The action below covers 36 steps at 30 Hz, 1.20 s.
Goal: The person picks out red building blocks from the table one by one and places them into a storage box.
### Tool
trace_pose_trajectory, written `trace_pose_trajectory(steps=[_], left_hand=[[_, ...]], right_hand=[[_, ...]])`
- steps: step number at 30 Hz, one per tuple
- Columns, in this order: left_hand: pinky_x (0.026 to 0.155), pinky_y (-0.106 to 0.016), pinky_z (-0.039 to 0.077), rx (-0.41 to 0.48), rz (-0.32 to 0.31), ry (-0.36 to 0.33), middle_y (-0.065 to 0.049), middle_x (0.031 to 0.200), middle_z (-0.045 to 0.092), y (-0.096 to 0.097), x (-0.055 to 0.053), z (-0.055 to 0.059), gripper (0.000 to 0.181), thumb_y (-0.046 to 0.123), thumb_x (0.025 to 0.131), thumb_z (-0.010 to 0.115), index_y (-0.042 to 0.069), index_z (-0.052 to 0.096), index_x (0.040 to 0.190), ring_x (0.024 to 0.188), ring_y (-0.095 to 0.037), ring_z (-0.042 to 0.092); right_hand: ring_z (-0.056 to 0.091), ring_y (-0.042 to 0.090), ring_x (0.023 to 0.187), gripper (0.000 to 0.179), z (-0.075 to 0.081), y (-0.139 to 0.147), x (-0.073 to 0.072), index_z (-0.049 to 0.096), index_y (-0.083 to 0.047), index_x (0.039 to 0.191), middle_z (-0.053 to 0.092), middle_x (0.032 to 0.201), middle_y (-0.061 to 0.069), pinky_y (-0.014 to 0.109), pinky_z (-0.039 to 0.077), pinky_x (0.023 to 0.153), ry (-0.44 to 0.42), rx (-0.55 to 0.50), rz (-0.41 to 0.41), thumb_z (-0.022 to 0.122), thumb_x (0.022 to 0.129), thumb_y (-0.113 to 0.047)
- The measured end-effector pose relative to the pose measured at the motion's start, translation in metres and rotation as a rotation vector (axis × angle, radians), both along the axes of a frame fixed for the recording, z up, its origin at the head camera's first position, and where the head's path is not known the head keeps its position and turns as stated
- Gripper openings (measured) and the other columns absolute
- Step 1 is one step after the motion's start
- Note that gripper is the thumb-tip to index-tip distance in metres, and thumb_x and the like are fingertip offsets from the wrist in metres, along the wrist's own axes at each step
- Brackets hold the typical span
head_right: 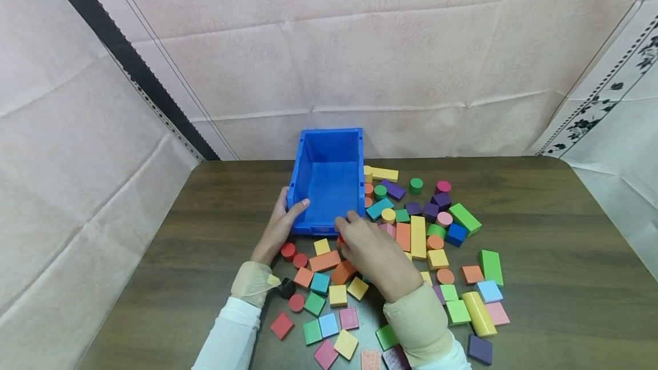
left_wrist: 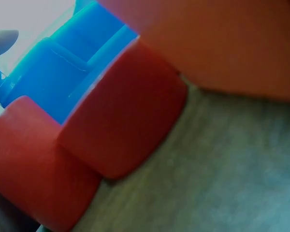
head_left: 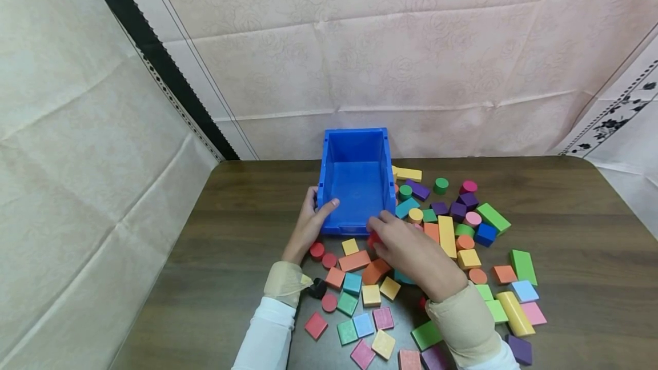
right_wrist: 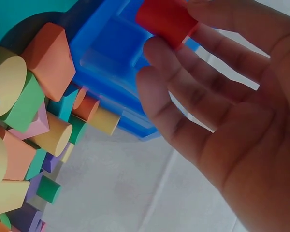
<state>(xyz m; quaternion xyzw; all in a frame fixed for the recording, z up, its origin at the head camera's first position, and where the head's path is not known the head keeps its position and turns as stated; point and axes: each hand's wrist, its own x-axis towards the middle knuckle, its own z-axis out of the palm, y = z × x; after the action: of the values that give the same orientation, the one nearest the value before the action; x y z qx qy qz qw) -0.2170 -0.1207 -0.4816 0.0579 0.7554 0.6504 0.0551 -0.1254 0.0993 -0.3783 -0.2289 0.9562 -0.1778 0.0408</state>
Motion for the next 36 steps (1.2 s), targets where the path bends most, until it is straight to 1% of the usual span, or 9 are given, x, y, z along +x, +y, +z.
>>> trace_pose_trajectory(steps=[8,16,21,25,30,36], left_hand=[[0.116,-0.064,0.041,-0.005,0.004,-0.002,-0.013,0.157,0.045,-0.0005,0.0019,0.0005,0.057,0.037,0.104,0.063,0.011,0.039,0.148,0.143,-0.04,0.047],[0.115,-0.062,0.043,0.001,0.004,-0.006,-0.012,0.157,0.046,-0.0009,0.0025,0.0009,0.056,0.037,0.104,0.063,0.012,0.04,0.148,0.142,-0.038,0.048],[0.115,-0.062,0.043,0.011,0.0,-0.008,-0.011,0.157,0.046,-0.0007,0.0017,0.0004,0.054,0.037,0.104,0.063,0.014,0.04,0.147,0.143,-0.038,0.048],[0.115,-0.063,0.042,0.014,-0.002,-0.005,-0.013,0.157,0.046,-0.0003,0.0013,0.0009,0.052,0.035,0.104,0.063,0.014,0.04,0.146,0.143,-0.039,0.048],[0.114,-0.065,0.043,0.02,-0.005,-0.007,-0.015,0.156,0.047,-0.0008,0.0003,0.001,0.052,0.034,0.104,0.064,0.012,0.041,0.146,0.143,-0.04,0.048],[0.113,-0.064,0.044,0.014,-0.008,-0.001,-0.016,0.155,0.047,-0.0012,0.0002,0.0016,0.05,0.034,0.105,0.063,0.013,0.041,0.145,0.142,-0.04,0.049]], right_hand=[[0.071,0.025,0.087,0.027,0.0006,-0.0005,0.0021,0.07,-0.004,0.116,0.068,0.1,0.012,0.037,0.065,0.071,0.019,-0.006,0.007,0.082,0.093,-0.012],[0.07,0.024,0.086,0.026,0.0007,-0.0004,0.0028,0.069,-0.005,0.117,0.067,0.1,0.011,0.037,0.065,0.07,0.026,-0.013,0.004,0.08,0.095,-0.015],[0.07,0.025,0.086,0.031,0.0012,0.0007,0.0041,0.07,-0.006,0.124,0.066,0.104,0.012,0.037,0.065,0.07,0.019,-0.029,0.003,0.079,0.097,-0.015],[0.068,0.022,0.084,0.032,0.0019,0.0011,0.0051,0.071,-0.009,0.129,0.064,0.11,0.014,0.033,0.064,0.067,0.012,-0.04,0.004,0.076,0.098,-0.014],[0.066,0.021,0.083,0.029,0.002,0.0006,0.0045,0.073,-0.01,0.128,0.061,0.119,0.017,0.027,0.062,0.063,0.015,-0.047,-0.002,0.075,0.099,-0.011],[0.069,0.024,0.09,0.029,-0.0001,0.0002,0.003,0.071,-0.008,0.126,0.06,0.121,0.016,0.028,0.063,0.066,0.058,-0.073,-0.009,0.076,0.098,-0.01]])
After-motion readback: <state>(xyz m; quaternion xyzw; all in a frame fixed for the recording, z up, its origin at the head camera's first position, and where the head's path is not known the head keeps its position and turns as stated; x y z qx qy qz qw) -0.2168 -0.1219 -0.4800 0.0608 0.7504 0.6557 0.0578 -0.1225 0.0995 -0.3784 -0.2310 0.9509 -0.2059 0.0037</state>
